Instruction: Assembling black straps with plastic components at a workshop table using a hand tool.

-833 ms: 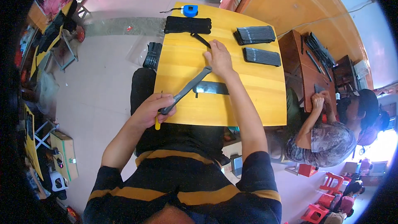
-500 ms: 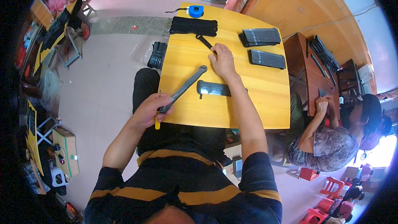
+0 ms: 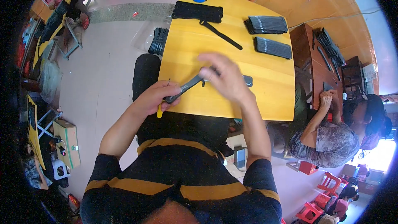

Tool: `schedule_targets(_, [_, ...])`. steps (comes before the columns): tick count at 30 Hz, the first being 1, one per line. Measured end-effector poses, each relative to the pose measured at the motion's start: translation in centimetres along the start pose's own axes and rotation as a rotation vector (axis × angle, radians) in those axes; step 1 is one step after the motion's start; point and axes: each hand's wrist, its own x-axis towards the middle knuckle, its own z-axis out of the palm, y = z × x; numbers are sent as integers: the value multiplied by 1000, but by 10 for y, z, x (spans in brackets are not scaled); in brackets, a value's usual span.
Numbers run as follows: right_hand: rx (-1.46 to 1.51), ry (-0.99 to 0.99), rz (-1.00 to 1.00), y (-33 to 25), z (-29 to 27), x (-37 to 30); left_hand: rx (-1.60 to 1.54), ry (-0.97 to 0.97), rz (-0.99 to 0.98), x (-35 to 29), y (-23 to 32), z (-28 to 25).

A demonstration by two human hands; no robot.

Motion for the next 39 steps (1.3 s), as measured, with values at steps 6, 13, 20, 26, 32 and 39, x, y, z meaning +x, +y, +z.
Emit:
schedule_targets(6, [-160,-66,-144,-11,35,-44,-3,-91,-40,11,0,13])
schedule_targets(13, [-167,122,43,-9,42,-96,346,178,384,4,-19,26])
schedule_targets(20, [-216,105,147,-11,34,-119,676,184,482,3,-20,58])
schedule_targets(26, [-192,354,134,-12,58,-128,586,225,410,21,-47,74])
schedule_targets(32, [-334,412,82,-6,55,-129,376,262,373,29,-66,68])
schedule_targets(39, [-391,347,79,19,58,-134,917,214,481,26,-50,64])
